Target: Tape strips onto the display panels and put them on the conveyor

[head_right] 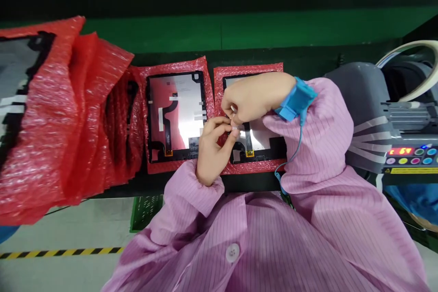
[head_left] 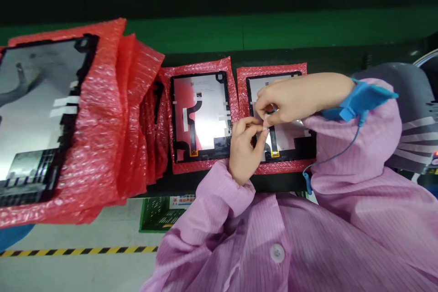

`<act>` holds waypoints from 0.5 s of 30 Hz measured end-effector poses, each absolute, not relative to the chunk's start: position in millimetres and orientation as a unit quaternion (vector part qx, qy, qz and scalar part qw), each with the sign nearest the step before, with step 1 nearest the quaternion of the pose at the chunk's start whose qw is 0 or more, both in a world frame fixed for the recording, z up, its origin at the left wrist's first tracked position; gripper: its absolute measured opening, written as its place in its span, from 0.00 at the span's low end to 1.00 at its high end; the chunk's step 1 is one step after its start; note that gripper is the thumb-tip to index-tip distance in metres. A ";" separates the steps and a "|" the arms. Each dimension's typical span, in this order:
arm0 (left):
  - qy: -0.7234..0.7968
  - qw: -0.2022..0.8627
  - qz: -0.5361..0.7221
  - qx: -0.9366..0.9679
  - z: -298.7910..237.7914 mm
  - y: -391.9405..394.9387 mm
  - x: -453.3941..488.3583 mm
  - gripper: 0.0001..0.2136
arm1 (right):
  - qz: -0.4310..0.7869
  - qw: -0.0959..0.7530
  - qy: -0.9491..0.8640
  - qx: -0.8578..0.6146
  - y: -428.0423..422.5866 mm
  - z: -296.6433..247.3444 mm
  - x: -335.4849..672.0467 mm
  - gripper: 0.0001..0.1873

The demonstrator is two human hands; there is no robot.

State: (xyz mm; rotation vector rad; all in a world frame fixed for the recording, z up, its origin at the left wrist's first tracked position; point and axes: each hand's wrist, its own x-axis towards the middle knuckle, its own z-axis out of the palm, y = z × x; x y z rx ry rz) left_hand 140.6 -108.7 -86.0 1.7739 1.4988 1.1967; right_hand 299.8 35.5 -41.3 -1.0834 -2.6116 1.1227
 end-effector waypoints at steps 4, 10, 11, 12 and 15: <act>0.567 0.301 0.467 0.608 -90.3 -108.3 142.0 0.05 | 0.335 0.139 -0.834 -0.417 11.9 -13.3 304.7 0.21; 0.567 0.332 0.486 0.576 -93.8 -104.7 148.8 0.06 | 0.413 0.159 -0.782 -0.439 -13.1 -17.8 304.6 0.15; 0.566 0.332 0.482 0.580 -94.2 -104.5 149.4 0.06 | 0.423 0.160 -0.779 -0.434 -15.8 -20.8 304.2 0.13; 0.566 0.333 0.478 0.583 -94.8 -104.8 149.8 0.05 | 0.431 0.170 -0.774 -0.431 -17.8 -23.3 304.3 0.12; 0.581 0.311 0.478 0.581 -97.7 -110.7 150.1 0.12 | 0.434 0.239 -0.741 -0.454 -18.2 -28.1 308.7 0.13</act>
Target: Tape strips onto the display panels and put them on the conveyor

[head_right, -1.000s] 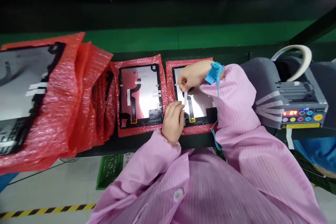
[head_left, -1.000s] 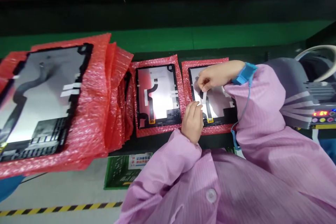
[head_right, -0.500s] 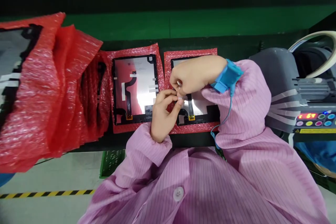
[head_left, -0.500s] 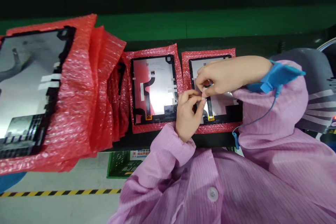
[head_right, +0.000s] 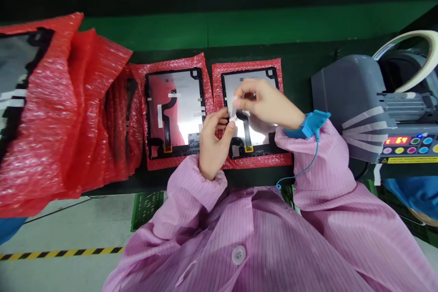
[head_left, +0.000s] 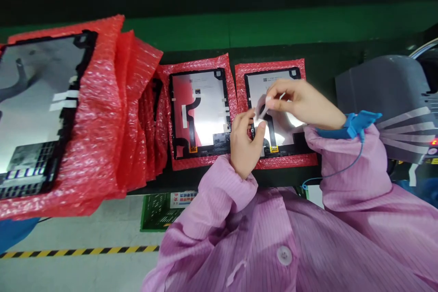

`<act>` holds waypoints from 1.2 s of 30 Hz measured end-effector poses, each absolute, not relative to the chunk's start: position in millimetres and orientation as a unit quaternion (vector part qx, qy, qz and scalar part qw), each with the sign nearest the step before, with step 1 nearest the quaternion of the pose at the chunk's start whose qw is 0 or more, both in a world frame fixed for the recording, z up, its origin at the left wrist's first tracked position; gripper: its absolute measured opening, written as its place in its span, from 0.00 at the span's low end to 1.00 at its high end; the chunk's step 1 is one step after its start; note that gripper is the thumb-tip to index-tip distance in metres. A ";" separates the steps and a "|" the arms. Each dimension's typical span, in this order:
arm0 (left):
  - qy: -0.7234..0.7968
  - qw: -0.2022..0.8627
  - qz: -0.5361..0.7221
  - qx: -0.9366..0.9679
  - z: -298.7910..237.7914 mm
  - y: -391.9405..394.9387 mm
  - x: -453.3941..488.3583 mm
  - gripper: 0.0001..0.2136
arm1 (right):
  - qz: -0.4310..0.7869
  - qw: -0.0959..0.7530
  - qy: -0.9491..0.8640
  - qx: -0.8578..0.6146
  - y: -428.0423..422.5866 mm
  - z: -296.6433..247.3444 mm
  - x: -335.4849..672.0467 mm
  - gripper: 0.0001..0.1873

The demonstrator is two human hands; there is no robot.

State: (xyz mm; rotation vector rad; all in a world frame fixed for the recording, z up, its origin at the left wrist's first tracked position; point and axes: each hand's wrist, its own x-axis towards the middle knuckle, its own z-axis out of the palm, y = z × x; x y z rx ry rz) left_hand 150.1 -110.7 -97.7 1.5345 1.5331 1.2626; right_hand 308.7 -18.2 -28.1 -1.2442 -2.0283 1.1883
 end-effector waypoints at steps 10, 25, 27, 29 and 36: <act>0.586 0.117 0.351 0.721 -107.9 -135.9 158.2 0.13 | 0.361 0.176 -0.799 -0.448 4.5 -72.8 317.8 0.13; 0.602 0.099 0.290 0.737 -106.1 -136.6 162.0 0.12 | 0.324 0.154 -0.809 -0.465 -2.7 -83.6 313.5 0.14; 0.599 0.080 0.286 0.743 -106.2 -136.4 162.8 0.13 | 0.318 0.157 -0.810 -0.467 -3.8 -83.7 312.3 0.13; 0.598 0.074 0.284 0.746 -106.4 -136.2 163.4 0.14 | 0.309 0.161 -0.812 -0.467 -4.8 -84.4 310.9 0.12; 0.598 0.084 0.274 0.748 -108.8 -136.4 163.7 0.14 | 0.266 0.170 -0.820 -0.477 -9.4 -90.5 306.2 0.11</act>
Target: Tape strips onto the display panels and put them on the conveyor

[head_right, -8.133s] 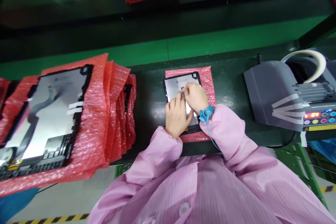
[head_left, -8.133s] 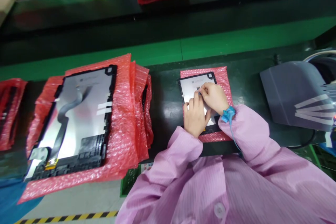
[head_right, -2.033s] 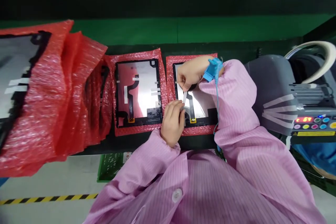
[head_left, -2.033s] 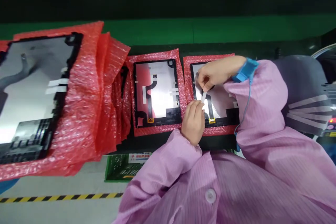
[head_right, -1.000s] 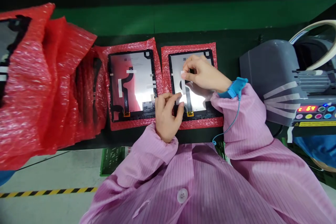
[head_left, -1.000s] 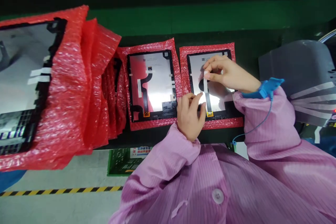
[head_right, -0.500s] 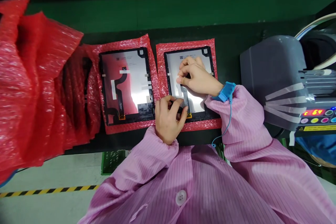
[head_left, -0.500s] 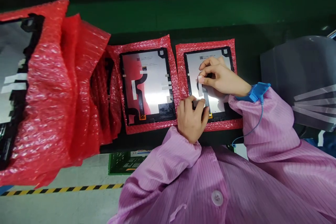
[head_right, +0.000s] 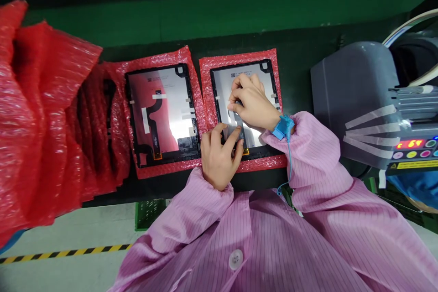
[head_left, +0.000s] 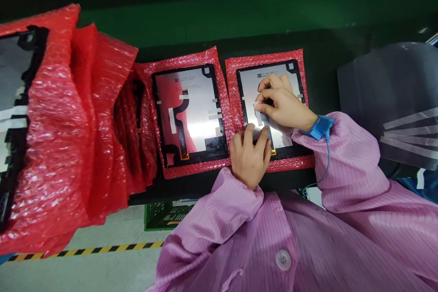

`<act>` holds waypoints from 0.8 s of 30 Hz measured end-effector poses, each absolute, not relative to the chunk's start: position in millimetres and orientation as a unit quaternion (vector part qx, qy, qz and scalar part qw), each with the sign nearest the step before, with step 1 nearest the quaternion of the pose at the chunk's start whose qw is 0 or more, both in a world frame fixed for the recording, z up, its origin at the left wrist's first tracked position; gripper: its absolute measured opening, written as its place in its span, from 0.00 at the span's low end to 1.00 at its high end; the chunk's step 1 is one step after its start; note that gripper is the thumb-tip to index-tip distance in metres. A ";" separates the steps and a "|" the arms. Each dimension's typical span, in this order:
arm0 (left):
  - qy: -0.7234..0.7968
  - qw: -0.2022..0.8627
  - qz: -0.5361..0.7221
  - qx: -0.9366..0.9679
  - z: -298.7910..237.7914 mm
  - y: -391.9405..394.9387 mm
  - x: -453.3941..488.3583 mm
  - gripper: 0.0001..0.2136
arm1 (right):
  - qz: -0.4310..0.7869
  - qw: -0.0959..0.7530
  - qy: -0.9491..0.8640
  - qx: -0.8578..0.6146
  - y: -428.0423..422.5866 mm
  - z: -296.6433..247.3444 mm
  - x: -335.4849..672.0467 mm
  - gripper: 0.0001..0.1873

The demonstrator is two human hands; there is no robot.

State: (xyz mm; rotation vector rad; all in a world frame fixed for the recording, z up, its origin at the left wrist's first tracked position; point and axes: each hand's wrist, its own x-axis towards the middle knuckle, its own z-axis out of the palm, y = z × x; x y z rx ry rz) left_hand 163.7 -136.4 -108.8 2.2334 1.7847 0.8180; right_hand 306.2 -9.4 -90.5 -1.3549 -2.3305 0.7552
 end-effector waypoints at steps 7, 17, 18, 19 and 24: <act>0.587 0.035 0.180 0.788 -100.8 -136.8 164.8 0.16 | 0.238 0.191 -0.819 -0.486 -16.7 -93.3 304.5 0.13; 0.590 0.012 0.150 0.793 -101.1 -136.1 165.5 0.16 | 0.240 0.207 -0.813 -0.489 -17.7 -94.3 303.9 0.13; 0.591 0.013 0.148 0.793 -101.3 -136.1 165.6 0.16 | 0.243 0.208 -0.811 -0.491 -17.6 -94.4 303.7 0.12; 0.591 0.012 0.146 0.793 -101.3 -136.2 165.7 0.16 | 0.245 0.209 -0.808 -0.492 -17.3 -94.7 303.3 0.12; 0.590 -0.011 0.142 0.795 -100.1 -137.3 167.0 0.16 | 0.270 0.215 -0.787 -0.512 -9.2 -97.9 301.3 0.13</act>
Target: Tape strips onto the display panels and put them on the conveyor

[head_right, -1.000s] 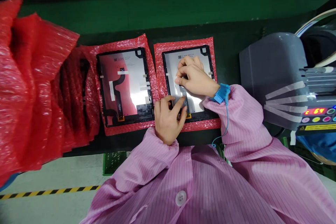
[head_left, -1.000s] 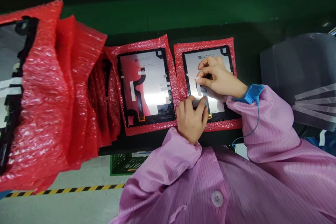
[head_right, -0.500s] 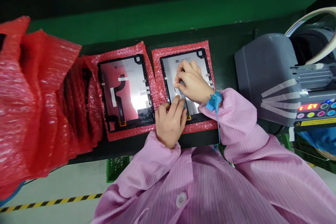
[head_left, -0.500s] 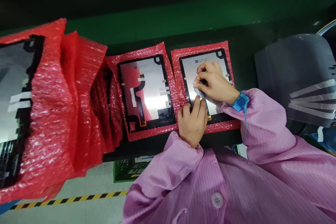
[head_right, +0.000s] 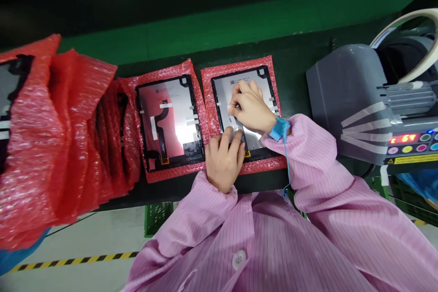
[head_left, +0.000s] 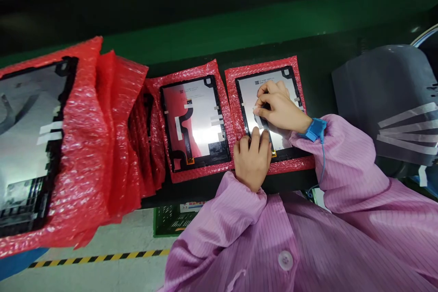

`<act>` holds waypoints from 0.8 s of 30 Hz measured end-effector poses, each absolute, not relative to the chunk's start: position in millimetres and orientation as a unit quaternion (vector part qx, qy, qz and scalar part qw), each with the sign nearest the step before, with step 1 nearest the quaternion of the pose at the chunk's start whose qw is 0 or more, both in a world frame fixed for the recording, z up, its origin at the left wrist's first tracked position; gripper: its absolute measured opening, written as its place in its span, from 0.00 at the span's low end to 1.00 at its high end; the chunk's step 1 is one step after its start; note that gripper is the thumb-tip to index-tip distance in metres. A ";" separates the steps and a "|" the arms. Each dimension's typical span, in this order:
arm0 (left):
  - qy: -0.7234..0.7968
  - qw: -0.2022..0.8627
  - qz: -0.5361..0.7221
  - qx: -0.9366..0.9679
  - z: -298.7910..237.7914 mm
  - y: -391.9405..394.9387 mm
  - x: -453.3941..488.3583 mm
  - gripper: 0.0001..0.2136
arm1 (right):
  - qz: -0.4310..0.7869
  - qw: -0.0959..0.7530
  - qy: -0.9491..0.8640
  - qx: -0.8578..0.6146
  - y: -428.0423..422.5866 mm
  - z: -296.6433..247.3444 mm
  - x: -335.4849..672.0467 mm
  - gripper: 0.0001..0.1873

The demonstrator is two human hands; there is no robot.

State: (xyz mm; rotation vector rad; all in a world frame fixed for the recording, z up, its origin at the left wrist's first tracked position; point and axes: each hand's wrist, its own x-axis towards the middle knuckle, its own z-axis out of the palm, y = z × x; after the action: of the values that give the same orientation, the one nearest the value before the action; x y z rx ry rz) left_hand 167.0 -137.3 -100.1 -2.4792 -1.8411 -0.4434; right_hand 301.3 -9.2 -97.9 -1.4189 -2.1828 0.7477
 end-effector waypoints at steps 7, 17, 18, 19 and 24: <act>-0.591 0.023 -0.153 -0.792 -102.0 -137.9 167.7 0.15 | 0.359 0.273 -0.736 -0.505 6.9 -90.4 311.9 0.18; -0.609 0.003 -0.169 -0.775 -103.6 -138.9 167.5 0.15 | 0.319 0.234 -0.766 -0.507 -12.9 -91.7 306.7 0.17; -0.607 0.002 -0.164 -0.778 -103.4 -138.7 167.4 0.15 | 0.314 0.232 -0.768 -0.508 -13.4 -92.5 306.0 0.17; -0.604 0.000 -0.161 -0.781 -103.2 -138.5 167.4 0.15 | 0.310 0.231 -0.769 -0.509 -13.8 -93.2 305.5 0.17; -0.588 0.041 -0.170 -0.790 -103.1 -138.0 168.0 0.14 | 0.289 0.221 -0.774 -0.517 -15.1 -96.6 303.6 0.16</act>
State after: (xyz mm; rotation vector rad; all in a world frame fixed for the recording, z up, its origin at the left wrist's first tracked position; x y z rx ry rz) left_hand 168.0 -138.0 -103.1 -2.4188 -1.7997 -0.5207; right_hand 303.6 -15.1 -96.6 -1.4295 -2.1404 0.8001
